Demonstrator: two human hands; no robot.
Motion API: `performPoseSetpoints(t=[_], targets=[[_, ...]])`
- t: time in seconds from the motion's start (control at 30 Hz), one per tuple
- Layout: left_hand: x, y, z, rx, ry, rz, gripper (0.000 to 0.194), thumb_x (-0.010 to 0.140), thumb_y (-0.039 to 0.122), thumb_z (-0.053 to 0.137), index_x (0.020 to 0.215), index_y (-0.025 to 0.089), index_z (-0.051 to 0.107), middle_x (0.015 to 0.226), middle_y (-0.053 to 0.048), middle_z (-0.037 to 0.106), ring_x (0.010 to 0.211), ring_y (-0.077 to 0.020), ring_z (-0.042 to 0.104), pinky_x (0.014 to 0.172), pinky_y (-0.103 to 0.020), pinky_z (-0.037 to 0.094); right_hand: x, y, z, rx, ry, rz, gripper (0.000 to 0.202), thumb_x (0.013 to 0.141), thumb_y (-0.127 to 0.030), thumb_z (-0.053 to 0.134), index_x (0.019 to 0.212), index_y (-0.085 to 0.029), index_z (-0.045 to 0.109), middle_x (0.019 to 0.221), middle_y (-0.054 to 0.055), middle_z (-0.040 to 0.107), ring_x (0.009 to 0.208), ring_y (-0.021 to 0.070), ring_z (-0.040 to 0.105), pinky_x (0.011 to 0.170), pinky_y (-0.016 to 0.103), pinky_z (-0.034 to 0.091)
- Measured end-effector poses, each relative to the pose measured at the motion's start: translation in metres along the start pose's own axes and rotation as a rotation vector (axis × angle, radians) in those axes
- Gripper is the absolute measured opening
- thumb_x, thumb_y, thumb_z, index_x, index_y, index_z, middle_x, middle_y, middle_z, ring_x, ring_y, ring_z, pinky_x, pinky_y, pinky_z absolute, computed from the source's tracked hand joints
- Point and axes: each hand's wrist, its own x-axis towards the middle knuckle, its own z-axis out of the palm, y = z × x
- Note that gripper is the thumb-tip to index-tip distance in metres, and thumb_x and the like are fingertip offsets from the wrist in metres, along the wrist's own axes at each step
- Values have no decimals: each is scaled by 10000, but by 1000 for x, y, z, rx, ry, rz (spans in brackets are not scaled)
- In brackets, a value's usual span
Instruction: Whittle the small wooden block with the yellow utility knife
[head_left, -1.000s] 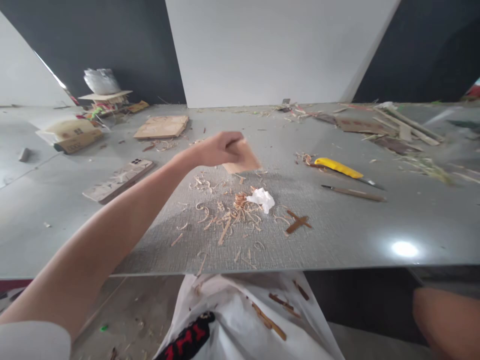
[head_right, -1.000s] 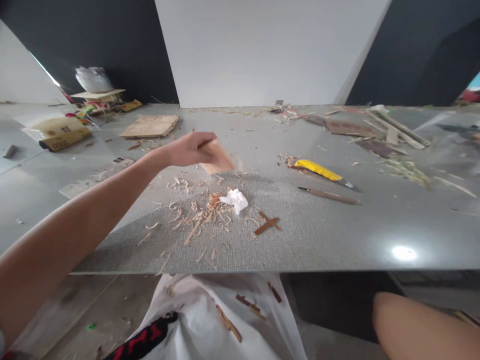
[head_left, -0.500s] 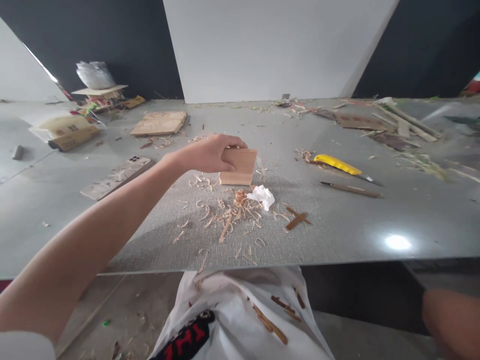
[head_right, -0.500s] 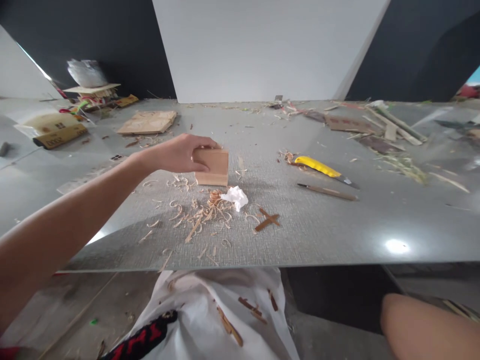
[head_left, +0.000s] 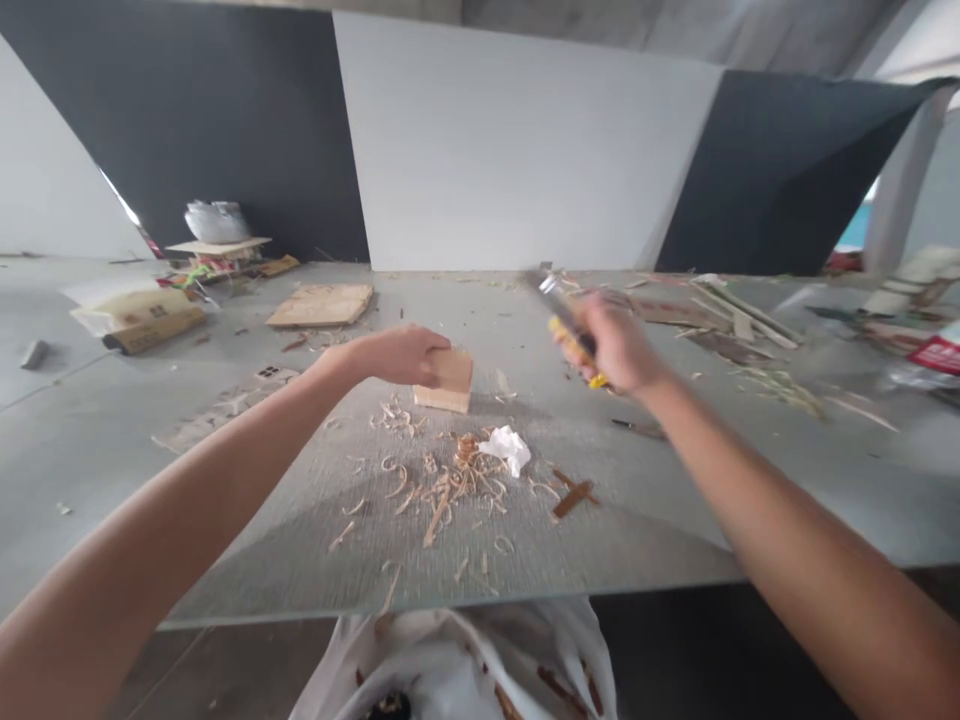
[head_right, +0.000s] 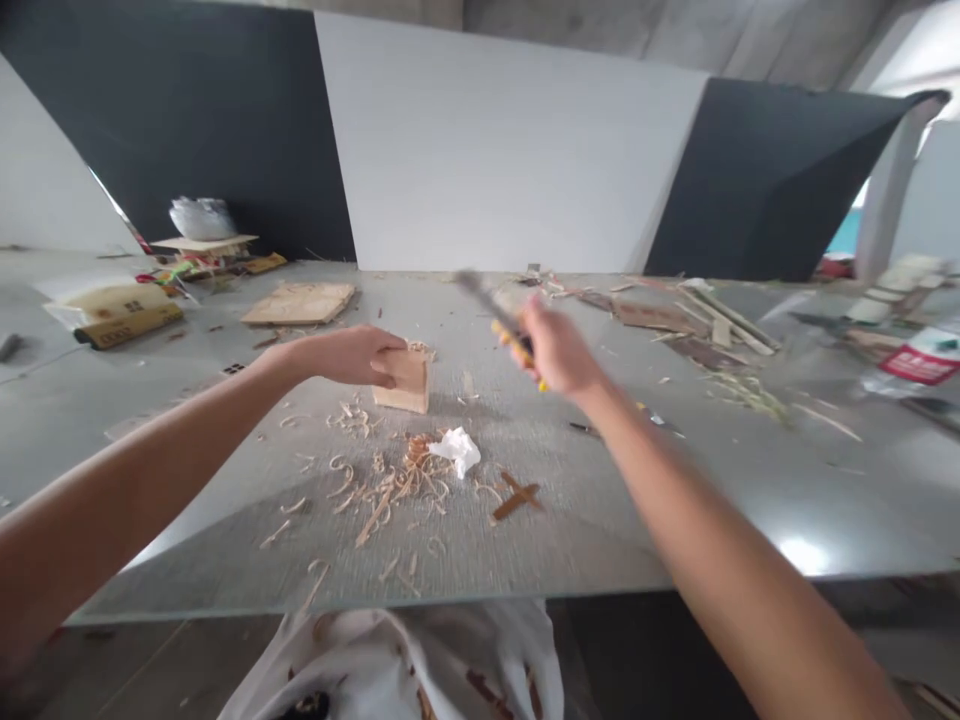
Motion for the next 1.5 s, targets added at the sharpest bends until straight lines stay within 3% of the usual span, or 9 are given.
performPoseSetpoints(t=[0.07, 0.13, 0.3, 0.43, 0.57, 0.77, 1.0, 1.23, 1.5], targets=[[3, -7, -1, -22, -16, -50, 374, 685, 458, 588, 976, 222, 587, 963, -45, 651, 784, -171, 572, 591, -259, 358, 11, 1, 11, -161, -70, -24, 534, 959, -435, 240, 717, -128, 603, 573, 24, 550, 524, 118, 496, 547, 265, 376], [4, -11, 2, -58, -7, -54, 389, 670, 488, 600, 954, 223, 584, 944, -41, 653, 780, -170, 566, 589, -260, 355, 19, 2, 25, -364, -130, -31, 561, 944, -445, 237, 591, -149, 557, 508, 27, 519, 489, 118, 451, 518, 268, 294], [4, -13, 7, -118, -15, -47, 378, 680, 459, 591, 982, 232, 584, 934, -39, 649, 739, -164, 556, 572, -271, 340, 24, 4, 52, -754, -113, -53, 511, 925, -351, 232, 677, -153, 632, 657, 85, 632, 587, 162, 530, 536, 283, 255], [3, -14, 7, -118, 9, -18, 400, 661, 447, 606, 997, 233, 574, 975, -49, 643, 766, -177, 563, 577, -272, 346, 18, 5, 65, -887, -196, -2, 583, 936, -381, 192, 740, -135, 683, 726, 137, 666, 658, 210, 601, 576, 299, 306], [2, -15, 9, -123, 21, -8, 336, 677, 415, 584, 952, 223, 574, 921, -52, 643, 749, -176, 567, 567, -269, 346, 13, 11, 68, -864, -210, -28, 596, 940, -405, 193, 743, -137, 688, 753, 138, 678, 672, 218, 611, 582, 302, 318], [4, -17, 12, -156, 19, 2, 361, 677, 434, 587, 975, 230, 567, 935, -50, 646, 747, -176, 570, 561, -265, 353, 16, 16, 61, -767, 71, 38, 624, 965, -318, 98, 728, -155, 652, 698, 102, 671, 667, 184, 595, 574, 276, 293], [2, -16, 11, -133, 30, 7, 383, 664, 419, 604, 988, 223, 558, 938, -47, 638, 753, -175, 569, 561, -265, 362, 16, 9, 67, -847, -81, 36, 559, 967, -287, 143, 858, -125, 668, 822, 137, 694, 770, 206, 626, 629, 272, 336], [3, -13, 8, -65, 69, 29, 418, 652, 415, 618, 1008, 206, 552, 1013, -67, 624, 846, -198, 563, 631, -279, 374, 11, 7, 71, -935, -199, -14, 580, 947, -345, 179, 797, -146, 703, 801, 135, 698, 715, 216, 638, 602, 295, 343], [3, -21, 16, -191, 112, 43, 582, 653, 452, 620, 1156, 219, 445, 1090, -94, 575, 847, -188, 552, 626, -263, 395, 10, 24, 57, -661, -27, -37, 643, 944, -470, 99, 645, -175, 586, 629, 72, 620, 630, 176, 573, 574, 273, 303]])
